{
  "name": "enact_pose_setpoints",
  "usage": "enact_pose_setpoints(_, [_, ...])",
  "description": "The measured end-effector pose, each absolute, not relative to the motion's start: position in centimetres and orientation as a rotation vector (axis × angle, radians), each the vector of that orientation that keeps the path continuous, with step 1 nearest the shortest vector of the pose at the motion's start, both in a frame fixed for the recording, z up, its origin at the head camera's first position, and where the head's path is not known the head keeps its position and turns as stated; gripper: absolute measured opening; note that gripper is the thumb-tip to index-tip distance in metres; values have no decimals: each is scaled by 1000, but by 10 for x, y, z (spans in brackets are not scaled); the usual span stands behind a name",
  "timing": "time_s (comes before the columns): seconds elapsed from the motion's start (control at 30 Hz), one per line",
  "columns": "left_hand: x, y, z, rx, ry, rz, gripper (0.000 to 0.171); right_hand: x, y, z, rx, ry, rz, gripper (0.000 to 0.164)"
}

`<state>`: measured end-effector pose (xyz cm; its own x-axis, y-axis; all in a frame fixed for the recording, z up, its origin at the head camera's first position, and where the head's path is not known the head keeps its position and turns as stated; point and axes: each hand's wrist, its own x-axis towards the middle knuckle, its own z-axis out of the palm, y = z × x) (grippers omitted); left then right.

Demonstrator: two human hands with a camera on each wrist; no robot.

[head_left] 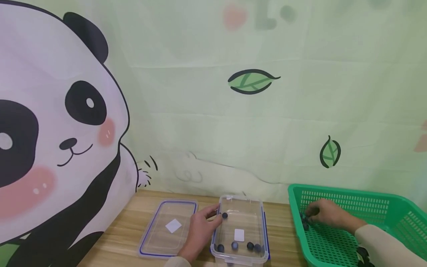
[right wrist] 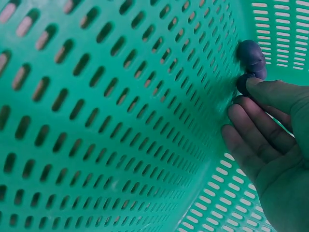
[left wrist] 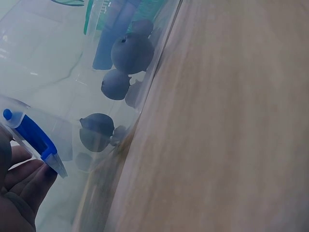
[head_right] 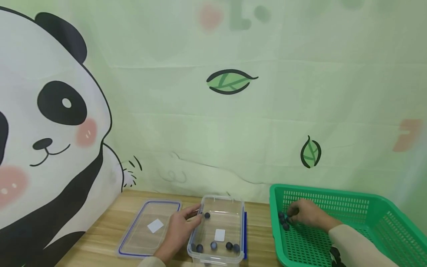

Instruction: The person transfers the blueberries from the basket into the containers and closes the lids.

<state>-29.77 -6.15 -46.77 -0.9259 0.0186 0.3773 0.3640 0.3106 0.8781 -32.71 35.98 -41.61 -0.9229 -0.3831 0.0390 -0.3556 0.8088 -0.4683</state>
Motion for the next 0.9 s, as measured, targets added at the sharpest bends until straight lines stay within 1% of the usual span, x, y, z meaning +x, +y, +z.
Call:
enact_pose_setpoints(0.27, [-298, -62, -467, -346, -2281, -1656, 43, -324, 361, -406, -581, 2948, -813, 10])
enact_pose_setpoints(0.53, [-298, -61, -467, -349, -2278, -1657, 43, -316, 356, -380, -606, 3101, -913, 13])
enact_pose_setpoints(0.9, [-299, -62, -468, -360, -2278, -1651, 43, -288, 335, -327, -503, 3203, -1101, 35])
